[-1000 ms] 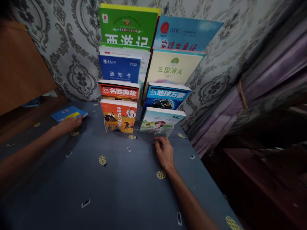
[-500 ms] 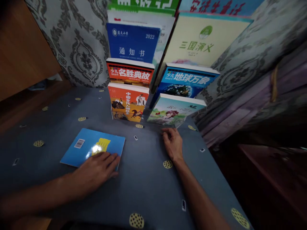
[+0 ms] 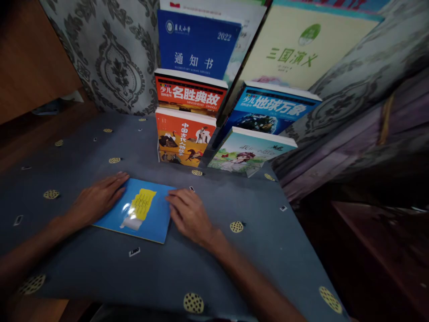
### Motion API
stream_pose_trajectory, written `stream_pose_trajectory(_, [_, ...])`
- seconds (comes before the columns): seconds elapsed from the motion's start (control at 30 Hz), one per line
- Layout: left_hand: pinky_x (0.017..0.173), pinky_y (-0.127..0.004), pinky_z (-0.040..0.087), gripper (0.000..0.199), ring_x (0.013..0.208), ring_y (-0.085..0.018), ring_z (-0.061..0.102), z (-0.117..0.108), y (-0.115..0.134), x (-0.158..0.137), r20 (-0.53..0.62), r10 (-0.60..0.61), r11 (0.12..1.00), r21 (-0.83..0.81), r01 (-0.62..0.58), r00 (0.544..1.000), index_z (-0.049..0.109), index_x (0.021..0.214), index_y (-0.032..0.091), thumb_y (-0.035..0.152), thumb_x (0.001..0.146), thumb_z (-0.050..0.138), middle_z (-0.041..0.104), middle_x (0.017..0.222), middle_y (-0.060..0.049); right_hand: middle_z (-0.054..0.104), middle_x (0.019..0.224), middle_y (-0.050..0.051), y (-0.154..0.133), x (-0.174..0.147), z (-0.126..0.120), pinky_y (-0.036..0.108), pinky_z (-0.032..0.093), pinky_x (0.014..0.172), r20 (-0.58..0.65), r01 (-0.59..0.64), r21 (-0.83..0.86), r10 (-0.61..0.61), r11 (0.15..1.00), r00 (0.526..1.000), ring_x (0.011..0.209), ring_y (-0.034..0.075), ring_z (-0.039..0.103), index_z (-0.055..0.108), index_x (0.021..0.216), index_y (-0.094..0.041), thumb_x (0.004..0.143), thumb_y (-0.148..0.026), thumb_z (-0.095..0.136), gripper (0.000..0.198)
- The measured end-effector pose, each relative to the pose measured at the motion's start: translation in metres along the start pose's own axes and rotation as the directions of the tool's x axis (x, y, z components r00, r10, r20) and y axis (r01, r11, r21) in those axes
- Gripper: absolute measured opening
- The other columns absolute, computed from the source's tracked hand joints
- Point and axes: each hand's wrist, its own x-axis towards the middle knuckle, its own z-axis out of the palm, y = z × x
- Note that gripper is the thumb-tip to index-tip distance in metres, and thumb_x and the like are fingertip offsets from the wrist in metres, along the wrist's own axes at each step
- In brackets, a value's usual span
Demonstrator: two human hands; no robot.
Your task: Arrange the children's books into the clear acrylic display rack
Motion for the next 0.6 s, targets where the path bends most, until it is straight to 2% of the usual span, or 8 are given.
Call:
stream_pose_trajectory(0.13, [0.11,-0.045,0.047,0.049,0.132,-0.028,0.056,-0.001,-0.007,-0.001,-0.021,-0.025,0.999,-0.048,0.024,0.999,0.057,0.137,0.016,0.037,0.1,0.031,0.06,0.143,-0.011,0.066,0.13,0.013,-0.039,0.031,0.029,0.042,0.05,0.106,0.17,0.118,0.059,-0.126,0.991,0.977,0.124,0.023,0.059,0.062,0.127,-0.017,0.1,-0.022,0.045,0.032])
stream_pose_trajectory(0.2, [0.11,-0.046,0.046,0.048,0.133,-0.028,0.055,0.0,-0.008,-0.002,-0.027,-0.01,0.998,-0.06,0.008,1.0,0.056,0.137,0.016,0.033,0.099,0.032,0.061,0.142,-0.011,0.058,0.142,0.016,-0.053,0.046,0.044,0.043,0.046,0.112,0.275,0.121,0.048,-0.13,0.991,0.953,0.133,0.025,0.052,0.056,0.135,-0.013,0.1,-0.027,0.048,0.038])
stream_pose_trajectory(0.3, [0.11,-0.048,0.046,0.049,0.133,-0.028,0.055,0.003,-0.009,-0.003,-0.034,0.007,0.997,-0.074,-0.01,0.999,0.055,0.138,0.017,0.027,0.096,0.032,0.061,0.142,-0.011,0.048,0.151,0.021,-0.063,0.062,0.065,0.047,0.039,0.118,0.36,0.079,0.007,-0.076,0.997,0.93,0.143,0.027,0.043,0.045,0.144,-0.008,0.101,-0.036,0.05,0.052])
stream_pose_trajectory(0.43, [0.11,-0.047,0.046,0.049,0.131,-0.028,0.056,0.005,-0.01,-0.003,-0.068,-0.003,0.996,-0.089,-0.003,0.998,0.058,0.134,0.015,0.033,0.099,0.029,0.063,0.139,-0.011,0.039,0.156,0.025,-0.058,0.064,0.08,0.048,0.03,0.123,0.39,0.023,-0.08,0.01,0.997,0.921,0.15,0.03,0.031,0.039,0.147,-0.001,0.101,-0.042,0.049,0.063])
stream_pose_trajectory(0.6, [0.112,-0.045,0.044,0.054,0.132,-0.027,0.056,0.003,-0.006,-0.001,-0.062,-0.025,0.996,-0.091,0.019,0.998,0.058,0.134,0.015,0.041,0.102,0.023,0.063,0.14,-0.011,0.036,0.157,0.027,-0.041,0.048,0.07,0.053,0.028,0.123,0.326,-0.107,-0.175,0.16,0.979,0.932,0.151,0.034,0.027,0.039,0.147,0.001,0.099,-0.05,0.049,0.071])
